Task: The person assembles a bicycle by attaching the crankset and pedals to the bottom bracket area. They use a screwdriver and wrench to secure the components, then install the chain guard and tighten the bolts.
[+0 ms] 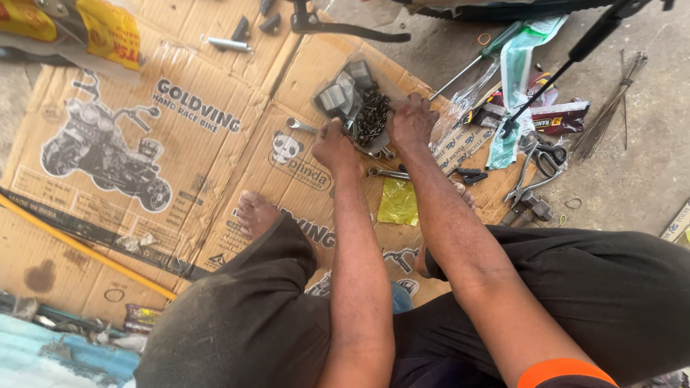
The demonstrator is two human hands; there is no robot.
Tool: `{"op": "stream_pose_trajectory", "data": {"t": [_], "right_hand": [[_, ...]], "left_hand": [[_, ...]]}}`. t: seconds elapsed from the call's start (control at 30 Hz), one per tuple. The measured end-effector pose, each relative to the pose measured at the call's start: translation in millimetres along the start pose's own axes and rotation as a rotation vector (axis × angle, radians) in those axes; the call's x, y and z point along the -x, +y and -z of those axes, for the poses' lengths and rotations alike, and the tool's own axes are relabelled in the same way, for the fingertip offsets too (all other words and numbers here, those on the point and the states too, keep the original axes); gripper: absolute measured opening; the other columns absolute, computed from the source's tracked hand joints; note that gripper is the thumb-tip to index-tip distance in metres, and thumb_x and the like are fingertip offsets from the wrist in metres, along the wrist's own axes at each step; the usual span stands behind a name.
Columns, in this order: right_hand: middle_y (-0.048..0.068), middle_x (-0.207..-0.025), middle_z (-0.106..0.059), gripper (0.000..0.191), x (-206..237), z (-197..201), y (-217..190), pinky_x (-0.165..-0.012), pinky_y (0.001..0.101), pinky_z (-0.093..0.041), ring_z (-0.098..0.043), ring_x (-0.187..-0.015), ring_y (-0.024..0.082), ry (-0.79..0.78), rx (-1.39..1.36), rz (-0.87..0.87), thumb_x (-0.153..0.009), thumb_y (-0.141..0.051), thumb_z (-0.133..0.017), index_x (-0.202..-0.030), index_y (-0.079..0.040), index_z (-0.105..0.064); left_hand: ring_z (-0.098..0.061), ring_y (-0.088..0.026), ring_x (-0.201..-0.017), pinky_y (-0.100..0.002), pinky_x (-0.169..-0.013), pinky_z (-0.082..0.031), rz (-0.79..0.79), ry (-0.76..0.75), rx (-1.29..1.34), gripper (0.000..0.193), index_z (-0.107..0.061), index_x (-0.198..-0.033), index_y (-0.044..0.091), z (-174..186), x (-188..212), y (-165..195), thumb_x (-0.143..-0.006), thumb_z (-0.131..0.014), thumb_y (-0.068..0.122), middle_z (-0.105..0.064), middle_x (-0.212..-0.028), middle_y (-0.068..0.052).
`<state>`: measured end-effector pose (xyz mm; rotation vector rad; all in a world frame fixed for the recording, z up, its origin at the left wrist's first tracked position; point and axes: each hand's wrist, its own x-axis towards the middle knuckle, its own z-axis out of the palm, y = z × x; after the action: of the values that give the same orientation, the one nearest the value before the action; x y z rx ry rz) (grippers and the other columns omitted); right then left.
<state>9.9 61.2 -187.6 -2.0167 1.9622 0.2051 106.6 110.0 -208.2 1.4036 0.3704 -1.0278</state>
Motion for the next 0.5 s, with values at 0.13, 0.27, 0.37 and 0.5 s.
{"op": "stream_pose_trajectory", "data": {"t": [0.13,0.27,0.37,0.5], "right_hand": [[0.013,-0.119,-0.05,0.024,-1,-5,-1,-0.097,0.0544,-0.042,-0.053,-0.117,0.03,-0.041,-0.033,-0.062,-0.094,-0.023,-0.064,-0.115,-0.023,-0.076],[0.013,-0.119,-0.049,0.024,-9,0,1,-0.098,0.0589,-0.039,-0.051,-0.119,0.033,-0.089,-0.08,-0.11,-0.087,-0.024,-0.07,-0.11,-0.021,-0.078],[0.014,-0.123,-0.05,0.025,-7,2,0,-0.101,0.0604,-0.038,-0.05,-0.124,0.034,-0.076,-0.13,-0.112,-0.085,-0.019,-0.07,-0.108,-0.02,-0.079],[0.014,-0.135,-0.05,0.027,5,-3,-4,-0.105,0.058,-0.041,-0.05,-0.128,0.035,0.074,-0.19,-0.046,-0.087,-0.016,-0.069,-0.112,-0.019,-0.079]], "left_hand": [[-0.051,-0.012,-0.047,-0.027,-0.04,-0.039,0.027,0.003,0.032,0.014,-0.064,-0.09,-0.003,1,-5,-2,-0.087,-0.068,0.01,-0.058,-0.066,-0.005],[-0.051,-0.012,-0.048,-0.027,-0.04,-0.04,0.037,0.007,0.038,0.015,-0.064,-0.09,-0.004,-1,-7,-4,-0.087,-0.068,0.011,-0.058,-0.067,-0.005],[-0.052,-0.011,-0.048,-0.026,-0.04,-0.04,0.046,0.011,0.036,0.014,-0.065,-0.09,-0.002,-1,-5,-3,-0.087,-0.067,0.011,-0.058,-0.067,-0.004],[-0.051,-0.011,-0.048,-0.026,-0.04,-0.039,0.032,0.005,0.07,0.013,-0.064,-0.089,-0.002,2,-5,1,-0.087,-0.067,0.01,-0.057,-0.066,-0.004]]}}
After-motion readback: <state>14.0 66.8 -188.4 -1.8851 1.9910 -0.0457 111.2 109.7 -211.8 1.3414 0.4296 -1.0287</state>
